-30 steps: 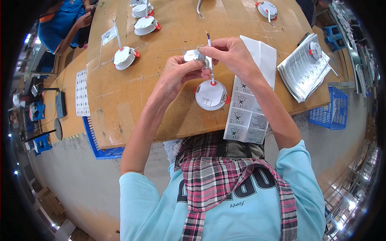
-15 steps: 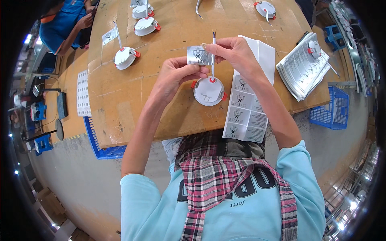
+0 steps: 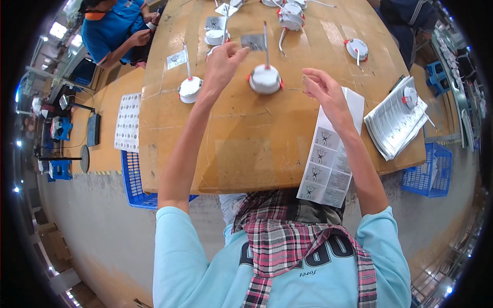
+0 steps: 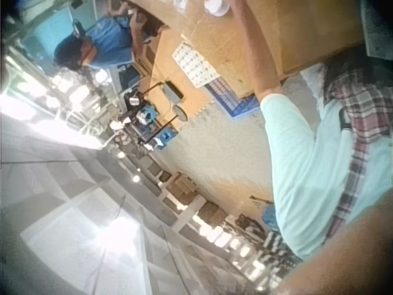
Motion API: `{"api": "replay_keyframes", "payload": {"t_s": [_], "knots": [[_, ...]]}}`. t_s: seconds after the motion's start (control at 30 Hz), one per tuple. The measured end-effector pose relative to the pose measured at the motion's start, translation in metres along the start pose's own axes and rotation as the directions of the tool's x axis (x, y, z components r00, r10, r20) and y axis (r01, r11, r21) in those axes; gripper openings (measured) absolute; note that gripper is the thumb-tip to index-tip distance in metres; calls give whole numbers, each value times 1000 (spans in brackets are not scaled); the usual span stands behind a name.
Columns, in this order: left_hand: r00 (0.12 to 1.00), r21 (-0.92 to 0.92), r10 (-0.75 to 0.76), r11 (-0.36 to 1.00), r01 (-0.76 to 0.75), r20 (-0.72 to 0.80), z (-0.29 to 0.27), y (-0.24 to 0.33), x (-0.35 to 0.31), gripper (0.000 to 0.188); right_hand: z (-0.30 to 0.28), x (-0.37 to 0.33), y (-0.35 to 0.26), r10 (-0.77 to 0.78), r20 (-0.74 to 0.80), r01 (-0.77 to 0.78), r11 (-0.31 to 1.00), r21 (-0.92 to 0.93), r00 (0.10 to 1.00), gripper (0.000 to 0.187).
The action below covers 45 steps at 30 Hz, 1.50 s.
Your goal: Applying specification labels to the back of small round LED light fixtures.
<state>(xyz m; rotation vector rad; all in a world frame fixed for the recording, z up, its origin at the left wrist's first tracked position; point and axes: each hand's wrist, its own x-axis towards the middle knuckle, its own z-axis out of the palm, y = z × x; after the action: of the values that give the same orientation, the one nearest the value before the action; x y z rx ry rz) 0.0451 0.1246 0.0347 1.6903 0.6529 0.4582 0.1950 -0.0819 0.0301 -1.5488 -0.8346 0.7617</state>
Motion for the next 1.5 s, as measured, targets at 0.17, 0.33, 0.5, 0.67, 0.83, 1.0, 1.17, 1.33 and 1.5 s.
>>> {"api": "replay_keyframes", "payload": {"t_s": [0.17, 0.33, 0.5, 0.67, 0.83, 1.0, 1.17, 1.33, 1.5], "knots": [[775, 725, 601, 621, -299, -195, 30, -3, -22, 45, -24, -4, 6, -38, -9, 37, 996, -75, 999, 34], [735, 741, 678, 493, -456, 2, 51, -23, -23, 31, -32, -9, 3, -31, 26, 33, 995, -91, 999, 27], [725, 498, 550, 804, -325, -414, -3, -5, 13, 19, -49, -19, -2, -21, 19, 21, 999, -45, 1000, 21], [820, 463, 521, 803, -375, -239, 21, 24, 18, 18, -75, -27, 0, -9, -81, 7, 1000, -28, 997, 21], [762, 647, 639, 539, -540, 103, 84, 20, 76, 25, -73, -30, -1, -9, -74, 9, 1000, -1, 997, 20], [683, 915, 672, 18, -404, 288, 104, 11, 161, 33, -65, -44, -6, -5, 19, 5, 1000, -11, 1000, 19], [793, 942, 509, -181, -283, 336, 89, 24, 179, 36, -72, -51, -1, 7, -19, -7, 999, 33, 1000, 19], [902, 644, 415, 659, -387, 118, 68, 78, 120, 41, -80, -49, 4, -4, -23, 4, 1000, 14, 1000, 19], [999, 63, 47, 997, -45, -20, 75, 50, 42, 38, -54, -30, 2, -125, -112, 126, 992, 1, 986, 29]]}}
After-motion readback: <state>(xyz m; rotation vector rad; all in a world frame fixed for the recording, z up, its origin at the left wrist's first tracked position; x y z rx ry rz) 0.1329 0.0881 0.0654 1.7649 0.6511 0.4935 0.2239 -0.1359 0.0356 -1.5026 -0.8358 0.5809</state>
